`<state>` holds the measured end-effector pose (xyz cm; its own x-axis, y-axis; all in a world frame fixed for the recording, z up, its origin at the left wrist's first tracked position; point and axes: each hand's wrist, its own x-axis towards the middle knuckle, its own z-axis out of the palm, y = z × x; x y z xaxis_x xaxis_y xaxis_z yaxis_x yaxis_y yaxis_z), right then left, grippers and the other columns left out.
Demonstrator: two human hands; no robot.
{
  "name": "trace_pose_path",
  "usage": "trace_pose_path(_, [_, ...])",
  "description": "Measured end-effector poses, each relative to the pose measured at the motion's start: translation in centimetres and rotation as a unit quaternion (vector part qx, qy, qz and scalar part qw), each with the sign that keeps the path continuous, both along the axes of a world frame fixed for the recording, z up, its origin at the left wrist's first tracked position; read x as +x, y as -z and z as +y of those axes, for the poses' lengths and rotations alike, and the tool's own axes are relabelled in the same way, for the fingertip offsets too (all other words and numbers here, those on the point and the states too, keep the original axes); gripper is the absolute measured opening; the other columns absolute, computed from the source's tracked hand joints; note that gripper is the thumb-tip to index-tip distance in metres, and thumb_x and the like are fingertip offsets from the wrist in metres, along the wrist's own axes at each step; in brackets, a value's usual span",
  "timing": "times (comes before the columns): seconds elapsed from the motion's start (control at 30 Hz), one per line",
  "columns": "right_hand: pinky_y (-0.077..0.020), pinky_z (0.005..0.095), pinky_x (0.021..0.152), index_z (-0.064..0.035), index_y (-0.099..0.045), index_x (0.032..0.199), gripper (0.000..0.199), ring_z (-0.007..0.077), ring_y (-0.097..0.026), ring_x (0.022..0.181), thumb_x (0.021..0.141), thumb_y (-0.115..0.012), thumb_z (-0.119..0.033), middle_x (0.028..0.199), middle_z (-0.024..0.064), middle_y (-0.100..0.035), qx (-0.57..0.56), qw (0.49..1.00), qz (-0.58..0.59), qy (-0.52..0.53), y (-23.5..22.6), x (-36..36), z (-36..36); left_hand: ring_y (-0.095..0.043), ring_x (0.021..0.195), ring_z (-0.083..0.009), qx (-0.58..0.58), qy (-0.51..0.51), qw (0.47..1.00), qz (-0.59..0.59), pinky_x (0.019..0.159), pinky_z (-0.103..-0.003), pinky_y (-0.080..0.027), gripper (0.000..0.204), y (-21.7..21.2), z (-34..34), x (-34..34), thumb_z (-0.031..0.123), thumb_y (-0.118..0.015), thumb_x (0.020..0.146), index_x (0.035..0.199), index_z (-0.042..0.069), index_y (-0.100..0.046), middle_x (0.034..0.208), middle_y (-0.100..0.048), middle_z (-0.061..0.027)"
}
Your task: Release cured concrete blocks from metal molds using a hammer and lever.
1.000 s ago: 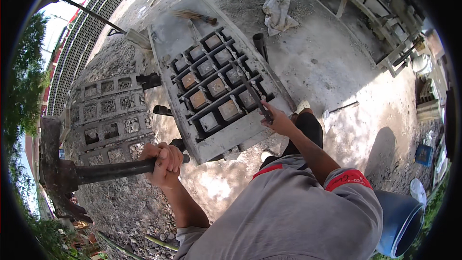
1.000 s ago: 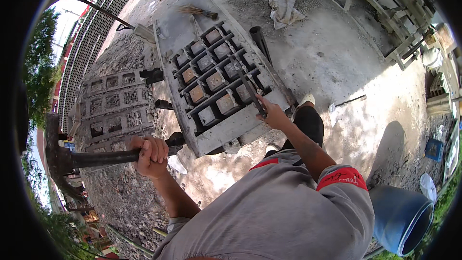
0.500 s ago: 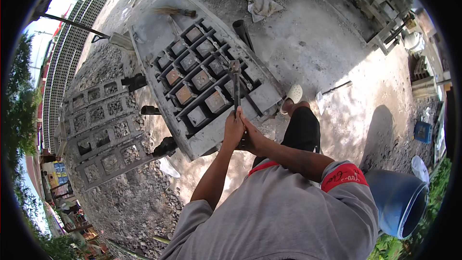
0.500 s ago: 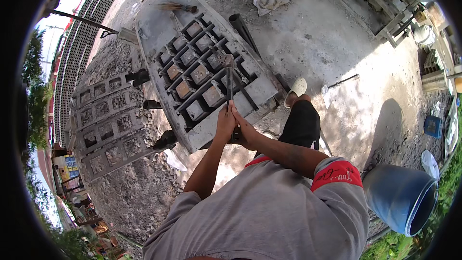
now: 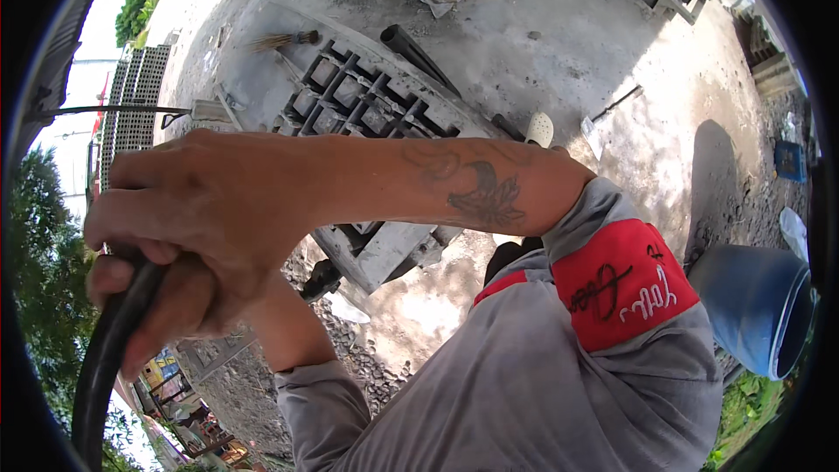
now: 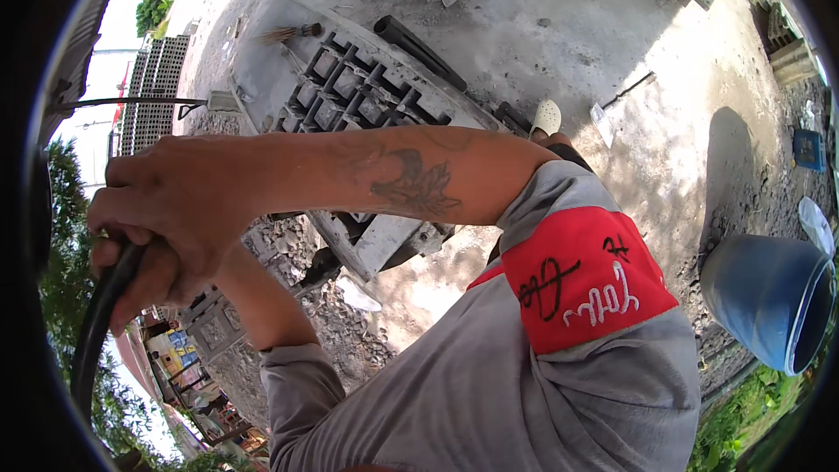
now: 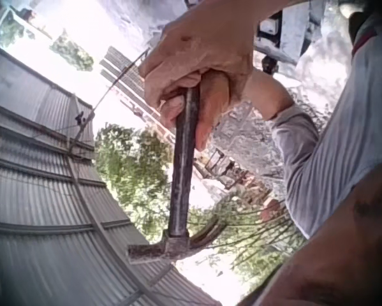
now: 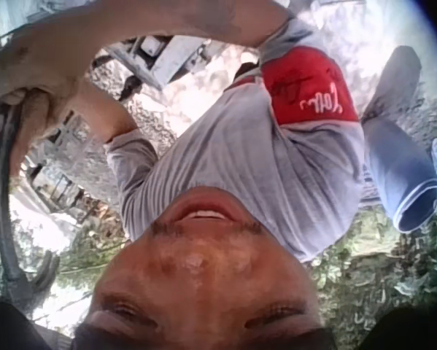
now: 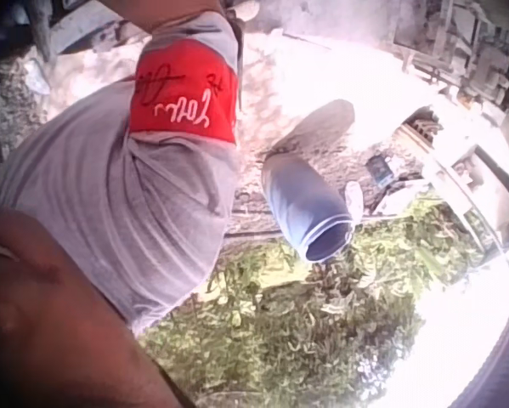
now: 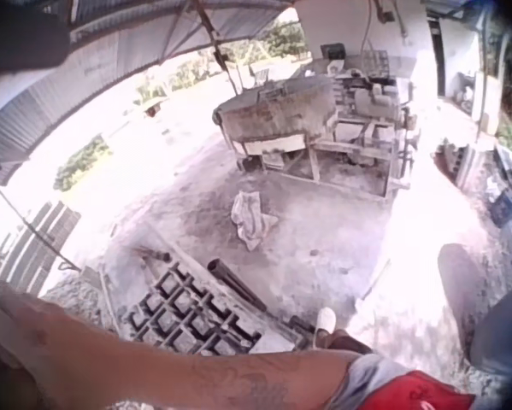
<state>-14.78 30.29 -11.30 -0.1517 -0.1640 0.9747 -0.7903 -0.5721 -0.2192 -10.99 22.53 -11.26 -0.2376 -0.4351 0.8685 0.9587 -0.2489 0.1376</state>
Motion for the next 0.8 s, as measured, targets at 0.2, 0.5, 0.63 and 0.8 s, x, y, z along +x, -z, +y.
trace_pose_path(0.2, [-0.0395,0.0315,0.086,-0.0021,-0.03,0.123,0.068,0.0193,-0.046,0.107,0.073,-0.07,-0.027,0.11,0.012,-0.045,0.134,0.476,-0.84,-0.226,27.5,10.0,2.7,-0.037,0.058,-0.0098,-0.143,-0.019,0.594,-0.791,0.052,-0.025,-0.033,0.042,27.3,1.9,7.4,0.041,-0.041,0.093,0.071,0.005,-0.045,0.065,-0.041,0.0])
trace_pose_path(0.5, [-0.0455,0.0347,0.072,-0.0047,-0.043,0.109,0.071,0.0232,-0.054,0.078,0.057,-0.074,-0.042,0.084,0.0086,-0.05,0.141,0.923,-0.357,0.005,8.0,3.2,0.8,-0.043,0.067,-0.0082,0.001,-0.156,0.903,-0.4,0.058,-0.021,-0.034,0.054,8.2,0.6,1.6,0.055,-0.045,0.085,0.098,0.004,-0.053,0.084,-0.05,-0.001])
trace_pose_path(0.63, [-0.0464,0.0355,0.065,-0.006,-0.048,0.102,0.06,0.0237,-0.054,0.072,0.055,-0.073,-0.034,0.079,0.006,-0.048,-0.094,0.993,-0.076,-0.013,-4.1,1.9,-2.5,-0.046,0.066,-0.0103,0.041,-0.072,0.995,-0.049,0.057,-0.02,-0.037,0.045,-6.0,0.1,0.9,0.04,-0.042,0.087,0.11,0.002,-0.042,0.088,-0.049,-0.0025])
trace_pose_path(0.8, [-0.0465,0.0358,0.06,-0.0055,-0.05,0.097,0.053,0.0233,-0.054,0.069,0.055,-0.072,-0.029,0.075,0.0053,-0.049,-0.082,0.996,-0.037,-0.013,4.3,-1.1,-0.9,-0.05,0.065,-0.0128,-0.125,-0.286,0.946,-0.083,0.056,-0.019,-0.04,0.045,6.1,-1.5,-0.1,0.021,-0.039,0.09,0.127,0.0,-0.027,0.093,-0.048,-0.0043])
